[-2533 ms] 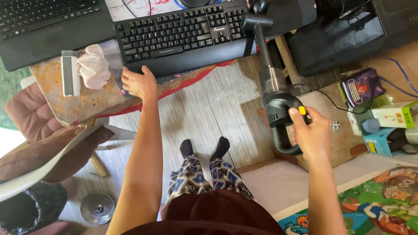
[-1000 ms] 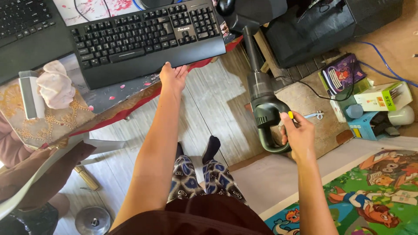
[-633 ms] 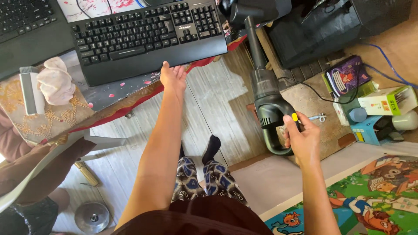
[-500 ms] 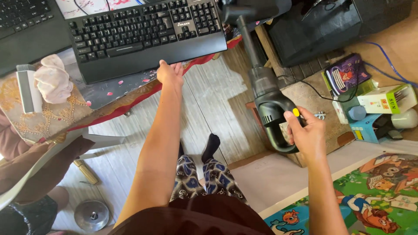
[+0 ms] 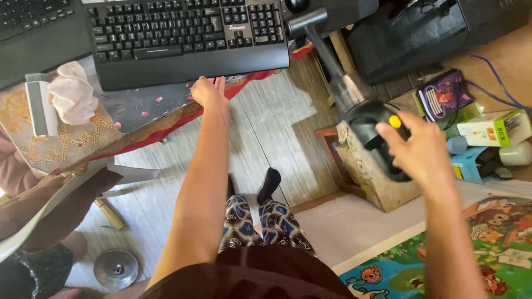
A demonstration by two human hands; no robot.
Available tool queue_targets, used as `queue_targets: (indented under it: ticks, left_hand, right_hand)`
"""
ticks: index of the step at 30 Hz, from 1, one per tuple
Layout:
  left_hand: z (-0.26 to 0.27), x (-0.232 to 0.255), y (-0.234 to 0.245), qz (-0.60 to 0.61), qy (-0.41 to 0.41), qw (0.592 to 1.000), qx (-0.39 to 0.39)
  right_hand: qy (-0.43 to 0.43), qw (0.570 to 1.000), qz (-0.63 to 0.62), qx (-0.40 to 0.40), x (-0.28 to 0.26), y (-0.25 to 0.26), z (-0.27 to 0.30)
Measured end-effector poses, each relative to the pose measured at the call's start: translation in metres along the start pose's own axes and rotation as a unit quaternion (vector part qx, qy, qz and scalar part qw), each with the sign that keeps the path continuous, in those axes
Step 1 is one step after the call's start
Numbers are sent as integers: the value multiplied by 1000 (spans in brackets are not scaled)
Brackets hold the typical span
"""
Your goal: Cleaning a computer desk with a handheld vacuum and organizing cables.
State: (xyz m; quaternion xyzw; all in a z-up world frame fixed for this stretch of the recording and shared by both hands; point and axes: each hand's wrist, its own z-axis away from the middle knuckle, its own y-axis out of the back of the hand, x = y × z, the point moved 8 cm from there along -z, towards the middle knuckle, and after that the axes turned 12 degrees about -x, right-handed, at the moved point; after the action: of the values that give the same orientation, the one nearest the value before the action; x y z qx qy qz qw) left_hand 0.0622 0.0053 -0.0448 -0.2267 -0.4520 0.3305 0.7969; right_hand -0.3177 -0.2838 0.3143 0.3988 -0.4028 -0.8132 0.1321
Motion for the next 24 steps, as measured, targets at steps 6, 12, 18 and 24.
queue_targets:
  ticks: [6, 12, 18, 24]
  left_hand:
    - [12, 6, -11, 6, 1, 999, 34]
    - [3, 2, -9, 16, -6, 999, 52]
    - [8, 5, -15, -11, 9, 999, 35]
    - [27, 17, -24, 19, 31, 998, 45]
  right_hand:
    - [-46, 994, 80, -58, -41, 27, -4]
    - [-64, 987, 131, -73, -57, 38, -12]
    - [68, 900, 428, 50, -97, 56, -14]
    - [17, 990, 137, 38, -84, 76, -15]
